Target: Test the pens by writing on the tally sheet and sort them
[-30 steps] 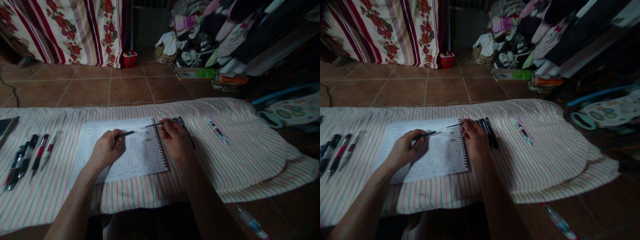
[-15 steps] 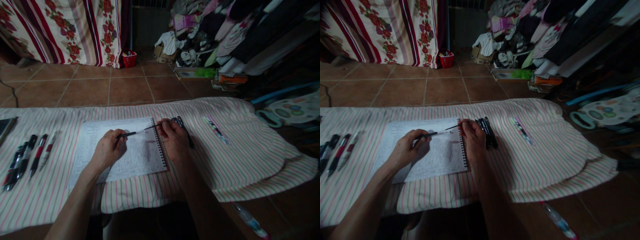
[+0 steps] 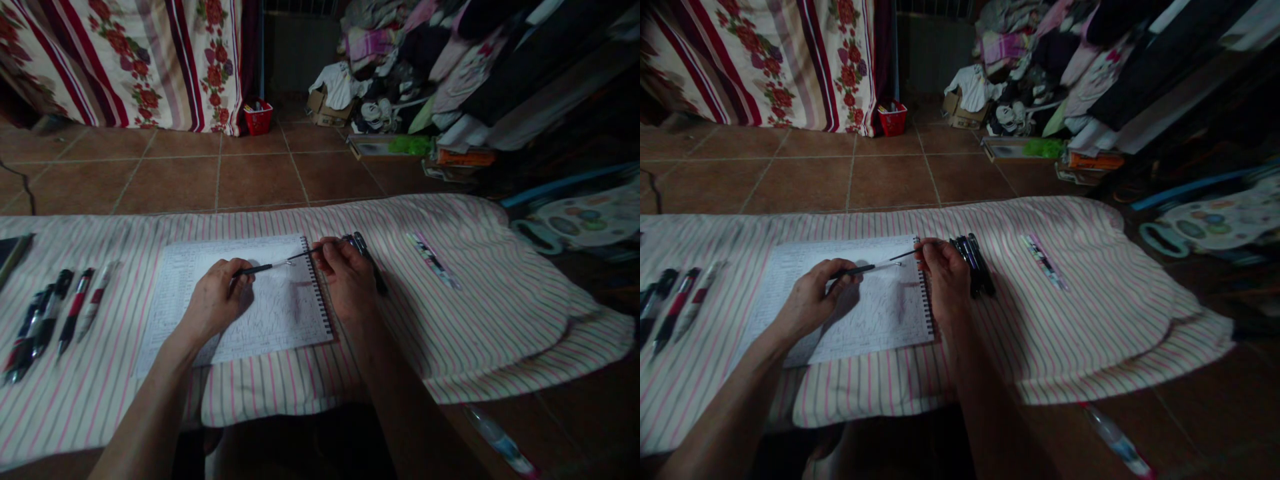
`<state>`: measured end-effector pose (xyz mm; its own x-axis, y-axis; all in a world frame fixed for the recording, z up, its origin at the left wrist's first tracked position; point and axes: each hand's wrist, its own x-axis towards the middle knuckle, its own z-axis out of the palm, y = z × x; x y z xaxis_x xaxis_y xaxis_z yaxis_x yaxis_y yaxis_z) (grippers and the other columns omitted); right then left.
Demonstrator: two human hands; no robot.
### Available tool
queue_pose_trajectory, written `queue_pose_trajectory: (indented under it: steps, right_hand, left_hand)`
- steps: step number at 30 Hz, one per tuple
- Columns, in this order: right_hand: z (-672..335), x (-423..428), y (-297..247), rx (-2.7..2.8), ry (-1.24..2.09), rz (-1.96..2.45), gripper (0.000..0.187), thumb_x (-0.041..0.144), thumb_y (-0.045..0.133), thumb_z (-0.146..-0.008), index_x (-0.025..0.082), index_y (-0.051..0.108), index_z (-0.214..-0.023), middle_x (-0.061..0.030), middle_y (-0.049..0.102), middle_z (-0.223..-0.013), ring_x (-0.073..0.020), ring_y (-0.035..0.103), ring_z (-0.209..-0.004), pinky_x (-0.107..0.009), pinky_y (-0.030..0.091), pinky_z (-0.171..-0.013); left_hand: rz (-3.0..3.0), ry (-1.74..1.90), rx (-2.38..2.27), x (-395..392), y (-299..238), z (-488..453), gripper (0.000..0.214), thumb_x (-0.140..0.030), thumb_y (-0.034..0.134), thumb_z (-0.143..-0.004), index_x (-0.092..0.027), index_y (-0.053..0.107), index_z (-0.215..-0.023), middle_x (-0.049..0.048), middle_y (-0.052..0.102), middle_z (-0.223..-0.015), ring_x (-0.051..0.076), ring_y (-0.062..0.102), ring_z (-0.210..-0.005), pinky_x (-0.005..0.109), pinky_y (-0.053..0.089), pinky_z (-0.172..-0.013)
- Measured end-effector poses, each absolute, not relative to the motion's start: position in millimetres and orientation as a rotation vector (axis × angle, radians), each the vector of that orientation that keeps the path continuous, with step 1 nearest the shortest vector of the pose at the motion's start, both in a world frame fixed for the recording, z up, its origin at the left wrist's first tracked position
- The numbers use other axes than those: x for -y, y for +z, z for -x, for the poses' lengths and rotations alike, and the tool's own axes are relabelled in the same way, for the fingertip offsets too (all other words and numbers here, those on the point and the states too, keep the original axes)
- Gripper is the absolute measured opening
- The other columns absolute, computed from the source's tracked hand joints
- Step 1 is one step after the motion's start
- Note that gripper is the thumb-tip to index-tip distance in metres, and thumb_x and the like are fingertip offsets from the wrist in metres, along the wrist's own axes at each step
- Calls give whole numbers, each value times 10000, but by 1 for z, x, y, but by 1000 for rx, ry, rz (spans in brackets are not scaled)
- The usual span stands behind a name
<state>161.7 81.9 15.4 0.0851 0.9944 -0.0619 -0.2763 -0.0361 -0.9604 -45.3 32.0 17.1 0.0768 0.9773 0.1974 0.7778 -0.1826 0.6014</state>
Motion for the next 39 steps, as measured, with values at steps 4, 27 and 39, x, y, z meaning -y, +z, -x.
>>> queue_pose_trajectory:
  steps: [4, 27, 39]
  right_hand:
    - [-162, -82, 15, 916, 1281, 1092, 201, 382, 668, -718, 216, 624, -823, -16, 675, -873, -117, 594, -736, -255, 467, -673]
    - [-162, -82, 15, 871, 1306, 1043, 169, 347, 694, -702, 218, 643, -799, -5, 676, -838, -111, 592, -717, -260, 463, -666]
    - [-162, -82, 15, 851, 1338, 975, 130, 331, 711, -706, 229, 672, -776, 14, 665, -824, -101, 573, -725, -238, 438, -661]
  left_hand:
    - [-2016, 820, -1749, -32, 16, 46, 175, -205, 419, -849, -191, 582, -911, 54, 660, -838, 188, 601, -798, 335, 473, -732]
    - [-1978, 802, -1709, -32, 17, 46, 234, -250, 402, -873, -163, 618, -895, 60, 633, -824, 193, 591, -788, 335, 459, -739]
    - [-1974, 804, -1700, -33, 16, 46, 254, -272, 394, -872, -171, 626, -892, 59, 639, -816, 198, 593, -788, 338, 458, -732]
